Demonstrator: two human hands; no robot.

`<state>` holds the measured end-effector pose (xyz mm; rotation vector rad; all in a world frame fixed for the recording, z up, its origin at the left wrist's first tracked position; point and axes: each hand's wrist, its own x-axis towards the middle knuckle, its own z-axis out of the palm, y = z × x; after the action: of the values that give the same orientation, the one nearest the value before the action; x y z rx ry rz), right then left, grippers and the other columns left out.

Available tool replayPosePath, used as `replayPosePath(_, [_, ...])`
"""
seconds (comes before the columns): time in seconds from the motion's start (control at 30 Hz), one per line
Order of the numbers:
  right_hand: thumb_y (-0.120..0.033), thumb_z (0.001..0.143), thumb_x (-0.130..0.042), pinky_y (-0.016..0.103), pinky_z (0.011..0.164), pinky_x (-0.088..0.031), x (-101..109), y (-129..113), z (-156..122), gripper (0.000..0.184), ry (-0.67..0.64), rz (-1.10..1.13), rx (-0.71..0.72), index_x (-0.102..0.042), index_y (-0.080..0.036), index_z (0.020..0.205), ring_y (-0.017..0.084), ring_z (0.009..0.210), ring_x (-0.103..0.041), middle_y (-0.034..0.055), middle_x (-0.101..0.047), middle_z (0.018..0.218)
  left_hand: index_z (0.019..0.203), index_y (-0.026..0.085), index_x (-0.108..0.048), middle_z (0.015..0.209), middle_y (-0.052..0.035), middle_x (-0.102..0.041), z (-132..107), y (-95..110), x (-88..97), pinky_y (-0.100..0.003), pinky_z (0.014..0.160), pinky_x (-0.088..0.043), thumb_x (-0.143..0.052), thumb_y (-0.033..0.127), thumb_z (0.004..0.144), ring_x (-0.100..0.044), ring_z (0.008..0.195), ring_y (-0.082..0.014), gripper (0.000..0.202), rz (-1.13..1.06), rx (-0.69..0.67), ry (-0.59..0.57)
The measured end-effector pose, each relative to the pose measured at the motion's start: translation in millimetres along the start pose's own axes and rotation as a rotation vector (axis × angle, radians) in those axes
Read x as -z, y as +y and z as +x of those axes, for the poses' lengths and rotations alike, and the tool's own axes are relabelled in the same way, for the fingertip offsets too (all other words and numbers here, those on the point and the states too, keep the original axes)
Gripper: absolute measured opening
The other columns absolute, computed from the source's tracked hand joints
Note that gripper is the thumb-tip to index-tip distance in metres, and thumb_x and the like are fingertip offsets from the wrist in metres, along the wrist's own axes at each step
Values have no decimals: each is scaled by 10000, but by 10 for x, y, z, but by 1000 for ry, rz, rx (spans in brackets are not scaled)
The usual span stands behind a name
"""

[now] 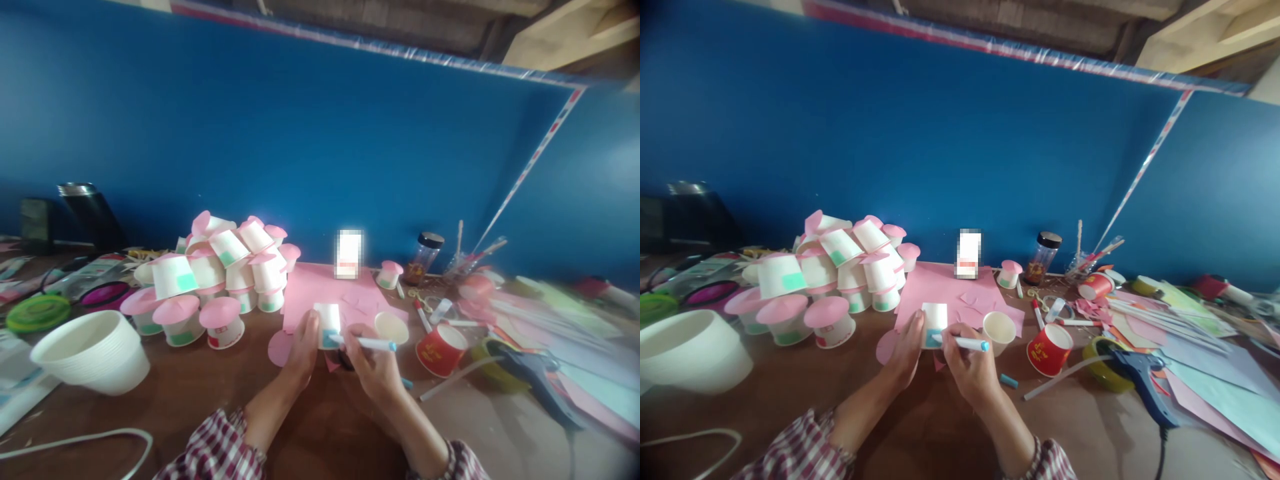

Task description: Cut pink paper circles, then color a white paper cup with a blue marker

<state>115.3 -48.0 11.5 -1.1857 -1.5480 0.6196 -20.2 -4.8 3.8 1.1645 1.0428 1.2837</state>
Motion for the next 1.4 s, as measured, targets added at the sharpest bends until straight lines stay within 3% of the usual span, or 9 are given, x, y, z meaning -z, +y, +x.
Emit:
replayPosePath(0.5, [-269,882,-485,222,573,-447,4,-41,0,157,15,-79,49,-604,-173,846,135,606,-547,20,-607,696,697,199,-489,651,7,-476,-12,107,-22,-267,591,-378,-433,540,828,-431,607,-146,370,-11,-24,-30])
replayPosePath(0.8, [-311,888,-479,223,560,-440,1,-54,-1,197,26,-97,52,-609,-172,835,138,599,-551,21,-606,702,811,183,-553,728,-15,-551,-9,85,-25,-277,647,-414,-391,480,866,-502,684,-165,343,48,-37,-36])
replayPosePath(1.1, [-317,888,-474,216,528,-418,-4,-71,2,232,-16,-73,14,-581,-169,744,129,575,-515,12,-567,633,801,187,-580,757,-44,-587,-16,101,-19,-299,686,-449,-407,474,861,-547,725,-187,341,25,-30,-39])
replayPosePath(1.27, [-372,881,-498,213,473,-419,-9,-16,25,245,129,91,-68,-559,-165,764,121,522,-519,15,-575,609,895,202,-604,1008,-108,-629,34,-50,-17,-335,837,-460,-490,459,811,-563,1010,-254,293,-118,88,82])
replayPosePath(1.4, [-413,864,-519,204,415,-390,-3,-30,48,263,170,145,-111,-561,-162,794,111,471,-497,13,-580,582,1118,173,-554,1262,-151,-538,85,-204,-35,-362,958,-420,-462,420,829,-474,1200,-277,390,-167,153,82])
